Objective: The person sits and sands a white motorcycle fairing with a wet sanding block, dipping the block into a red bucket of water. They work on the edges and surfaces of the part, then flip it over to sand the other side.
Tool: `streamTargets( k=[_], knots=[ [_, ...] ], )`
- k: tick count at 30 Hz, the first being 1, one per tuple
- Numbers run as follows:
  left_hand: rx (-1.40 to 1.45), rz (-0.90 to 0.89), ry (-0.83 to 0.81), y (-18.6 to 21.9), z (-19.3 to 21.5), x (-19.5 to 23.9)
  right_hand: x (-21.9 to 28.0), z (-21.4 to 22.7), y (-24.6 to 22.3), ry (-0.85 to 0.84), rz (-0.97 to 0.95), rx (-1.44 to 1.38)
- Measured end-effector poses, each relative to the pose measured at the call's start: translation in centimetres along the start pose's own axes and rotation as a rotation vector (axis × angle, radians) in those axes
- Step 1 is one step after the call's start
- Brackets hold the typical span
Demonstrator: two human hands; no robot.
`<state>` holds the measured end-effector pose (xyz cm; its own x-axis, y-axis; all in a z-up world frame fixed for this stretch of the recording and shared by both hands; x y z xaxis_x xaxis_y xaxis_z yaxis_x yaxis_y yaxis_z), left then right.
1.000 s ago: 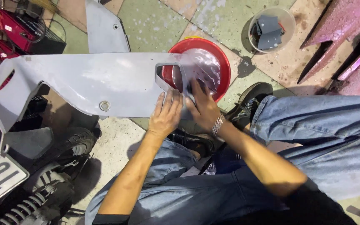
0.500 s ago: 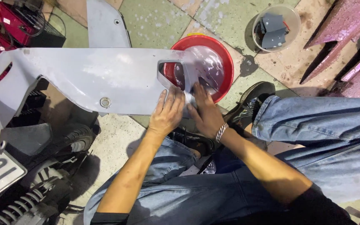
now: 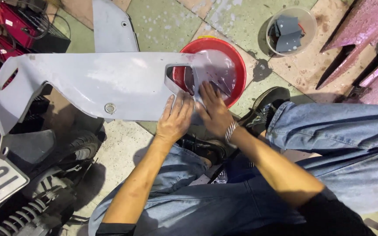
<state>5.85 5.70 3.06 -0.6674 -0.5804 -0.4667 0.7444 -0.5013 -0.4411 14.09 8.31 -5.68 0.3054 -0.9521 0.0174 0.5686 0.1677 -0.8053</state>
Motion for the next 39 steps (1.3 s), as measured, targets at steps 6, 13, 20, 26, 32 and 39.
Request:
streamTargets(
  k=[6, 13, 20, 26, 32, 39],
  knots=[
    [0.007, -0.008, 0.042, 0.3, 0.4, -0.3, -6.5, -1.8, 3.4, 0.063, 0.008, 0.059],
    [0.009, 0.009, 0.020, -0.3, 0.7, -0.4, 0.0, 0.8, -0.1, -0.003, 0.084, -0.055],
    [-0.013, -0.005, 0.047, -0.1, 1.1, -0.7, -5.7, 1.0, -0.2, 0.020, 0.026, -0.055],
    [0.013, 0.021, 0.026, -0.3, 0.6, -0.3, -0.7, -0.3, 1.0, -0.027, 0.031, -0.062],
    [0.029, 0.003, 0.056, -0.1, 0.9, -0.4, -6.3, -0.9, 3.1, -0.032, -0.065, -0.013],
    [0.027, 0.011, 0.038, -0.1, 0.2, 0.0, 0.9, 0.6, -0.3, -0.092, 0.024, -0.061]
  ],
)
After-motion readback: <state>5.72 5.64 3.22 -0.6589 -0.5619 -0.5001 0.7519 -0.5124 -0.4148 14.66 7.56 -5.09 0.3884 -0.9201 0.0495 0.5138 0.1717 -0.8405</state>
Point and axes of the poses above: each hand's wrist, its own x-axis away from the middle knuckle, its own z-axis out of the back of the hand, y = z × x, the point moved 9 cm from there along -x, towards the middle knuckle, and after that the axes turned 5 degrees about y, right-handed, at the moved point
